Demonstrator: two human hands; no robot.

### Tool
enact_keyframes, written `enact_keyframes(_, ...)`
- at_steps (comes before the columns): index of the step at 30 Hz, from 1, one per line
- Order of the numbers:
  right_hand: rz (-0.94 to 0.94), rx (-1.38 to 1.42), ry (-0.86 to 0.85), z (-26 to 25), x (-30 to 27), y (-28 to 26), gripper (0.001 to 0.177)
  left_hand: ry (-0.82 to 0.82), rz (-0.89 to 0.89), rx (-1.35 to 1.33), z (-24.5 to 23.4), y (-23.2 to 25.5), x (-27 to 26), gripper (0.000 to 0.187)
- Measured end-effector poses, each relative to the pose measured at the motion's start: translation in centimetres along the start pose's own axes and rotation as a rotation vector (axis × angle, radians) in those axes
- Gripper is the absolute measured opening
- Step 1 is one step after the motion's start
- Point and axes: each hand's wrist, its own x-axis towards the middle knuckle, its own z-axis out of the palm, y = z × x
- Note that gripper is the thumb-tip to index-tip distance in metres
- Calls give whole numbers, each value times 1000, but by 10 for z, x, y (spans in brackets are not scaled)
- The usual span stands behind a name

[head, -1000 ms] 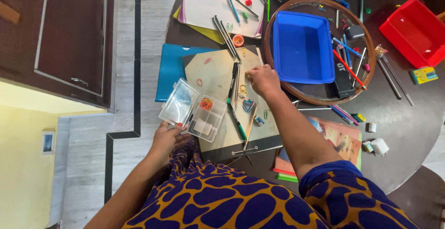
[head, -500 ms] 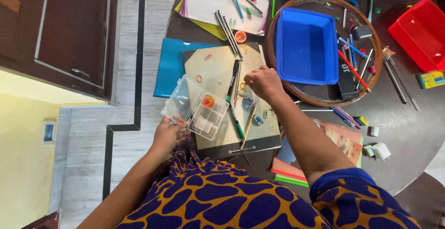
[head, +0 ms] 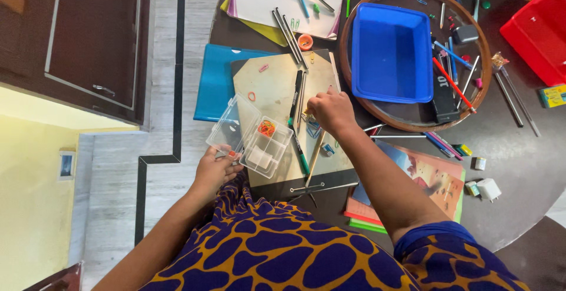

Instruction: The person organizes small stationery items on a round table. They pick up rubber bands, paper clips, and other small objects from the table surface and place them into a clear plastic compartment box. The person moves the box across the table to gather items from different areas.

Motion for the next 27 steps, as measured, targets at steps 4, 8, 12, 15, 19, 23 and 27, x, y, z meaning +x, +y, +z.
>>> enact_keyframes(4,190,95,-97,1,-3,-3,10,9,3,66,3,3,-3,33)
enact_keyframes(8,293,222,-122,-5,-4,-6,12,-6,16,72,8,8,-6,34)
enact_keyframes(12,280,159,-143,-10,-6,-13,14,-8,29,124,15,15,-4,34)
enact_keyframes(15,250,74,-149,-11,-4,-19,10,-16,47,109,22,21,1,33)
enact_keyframes(19,215,-43,-177,-7,-5,-20,12,-41,59,89,27,21,7,32)
enact_keyframes(23,244,27,-76,-4,-8,-21,12,-43,86,109,26,20,14,31)
enact_keyframes(27,378,218,-11,-6,-15,-24,14,-41,75,96,24,15,20,31)
